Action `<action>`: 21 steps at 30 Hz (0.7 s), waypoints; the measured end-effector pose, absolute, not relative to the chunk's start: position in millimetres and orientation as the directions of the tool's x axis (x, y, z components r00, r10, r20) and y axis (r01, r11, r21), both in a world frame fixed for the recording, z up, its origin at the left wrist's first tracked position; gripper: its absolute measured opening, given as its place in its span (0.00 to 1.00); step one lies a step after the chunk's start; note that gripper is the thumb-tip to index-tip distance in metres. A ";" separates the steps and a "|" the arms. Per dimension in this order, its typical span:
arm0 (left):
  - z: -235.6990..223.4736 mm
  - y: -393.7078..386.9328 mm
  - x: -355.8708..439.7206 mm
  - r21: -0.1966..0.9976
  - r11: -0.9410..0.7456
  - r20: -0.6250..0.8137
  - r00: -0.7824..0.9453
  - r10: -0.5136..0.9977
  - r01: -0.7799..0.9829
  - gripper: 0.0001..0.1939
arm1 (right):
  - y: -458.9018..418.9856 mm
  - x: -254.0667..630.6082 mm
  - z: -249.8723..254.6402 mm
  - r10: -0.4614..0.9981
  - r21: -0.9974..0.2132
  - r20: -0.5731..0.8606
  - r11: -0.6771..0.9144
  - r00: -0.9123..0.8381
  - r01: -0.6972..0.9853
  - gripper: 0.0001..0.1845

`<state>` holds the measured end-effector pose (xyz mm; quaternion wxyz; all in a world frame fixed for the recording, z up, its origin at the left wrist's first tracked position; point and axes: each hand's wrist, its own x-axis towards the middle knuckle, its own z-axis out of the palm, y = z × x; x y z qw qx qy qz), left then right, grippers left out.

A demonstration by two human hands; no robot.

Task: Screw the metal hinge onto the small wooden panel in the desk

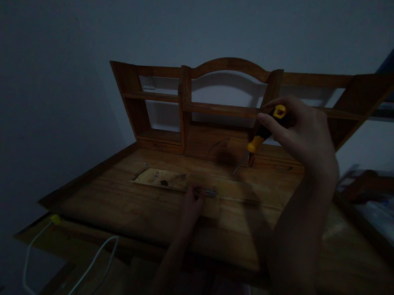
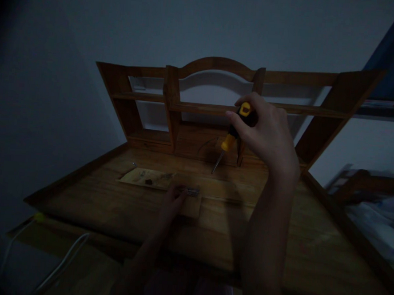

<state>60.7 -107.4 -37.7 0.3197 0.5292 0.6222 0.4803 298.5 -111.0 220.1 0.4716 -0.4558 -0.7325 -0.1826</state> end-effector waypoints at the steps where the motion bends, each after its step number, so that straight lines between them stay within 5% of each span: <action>1: -36.5 -107.9 60.4 0.937 -0.028 0.115 -0.233 0.966 0.348 0.13 | -111.4 298.3 220.3 0.499 -0.166 0.855 0.518 -0.139 0.839 0.16; 21: -28.9 -107.2 59.1 0.952 0.046 0.035 -0.256 0.966 0.304 0.06 | -111.1 303.6 217.9 0.498 -0.158 0.855 0.514 -0.144 0.843 0.14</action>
